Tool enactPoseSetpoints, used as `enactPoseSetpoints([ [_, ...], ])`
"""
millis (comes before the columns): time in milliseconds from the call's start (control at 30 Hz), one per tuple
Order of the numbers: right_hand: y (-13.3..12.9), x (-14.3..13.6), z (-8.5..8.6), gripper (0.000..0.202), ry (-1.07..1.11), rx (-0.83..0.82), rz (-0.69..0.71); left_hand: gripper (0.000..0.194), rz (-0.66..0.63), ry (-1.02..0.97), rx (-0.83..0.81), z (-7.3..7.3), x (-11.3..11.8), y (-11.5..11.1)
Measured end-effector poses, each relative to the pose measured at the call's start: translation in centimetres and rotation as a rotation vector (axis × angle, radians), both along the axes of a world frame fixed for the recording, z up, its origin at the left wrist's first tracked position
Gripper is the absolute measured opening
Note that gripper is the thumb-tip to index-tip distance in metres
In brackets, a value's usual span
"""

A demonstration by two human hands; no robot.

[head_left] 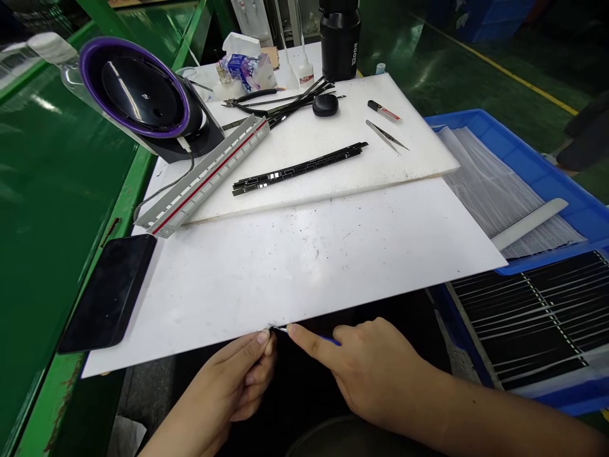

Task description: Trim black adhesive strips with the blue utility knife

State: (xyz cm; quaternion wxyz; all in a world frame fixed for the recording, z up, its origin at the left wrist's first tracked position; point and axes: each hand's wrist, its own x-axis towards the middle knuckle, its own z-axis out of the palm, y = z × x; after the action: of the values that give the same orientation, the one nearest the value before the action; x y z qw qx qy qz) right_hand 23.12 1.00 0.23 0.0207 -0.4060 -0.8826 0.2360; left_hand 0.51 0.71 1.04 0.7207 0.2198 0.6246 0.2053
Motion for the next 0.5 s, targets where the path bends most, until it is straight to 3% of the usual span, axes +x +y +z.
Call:
enactPoseSetpoints([
  [100,-0.53,-0.23,-0.44,0.08,-0.022,0.019,-0.033,0.047,0.026,-0.035,-0.003,0.06,0.01,0.0],
  [267,-0.55,-0.25,-0.38,0.062,0.137,-0.114,-0.082,0.04,0.089,-0.015,0.013,-0.04,0.42,-0.26],
  [500,-0.27,0.06,0.21,0.06,0.167,-0.141,-0.068,0.039,0.097,-0.003,0.007,-0.49,0.4,-0.53],
])
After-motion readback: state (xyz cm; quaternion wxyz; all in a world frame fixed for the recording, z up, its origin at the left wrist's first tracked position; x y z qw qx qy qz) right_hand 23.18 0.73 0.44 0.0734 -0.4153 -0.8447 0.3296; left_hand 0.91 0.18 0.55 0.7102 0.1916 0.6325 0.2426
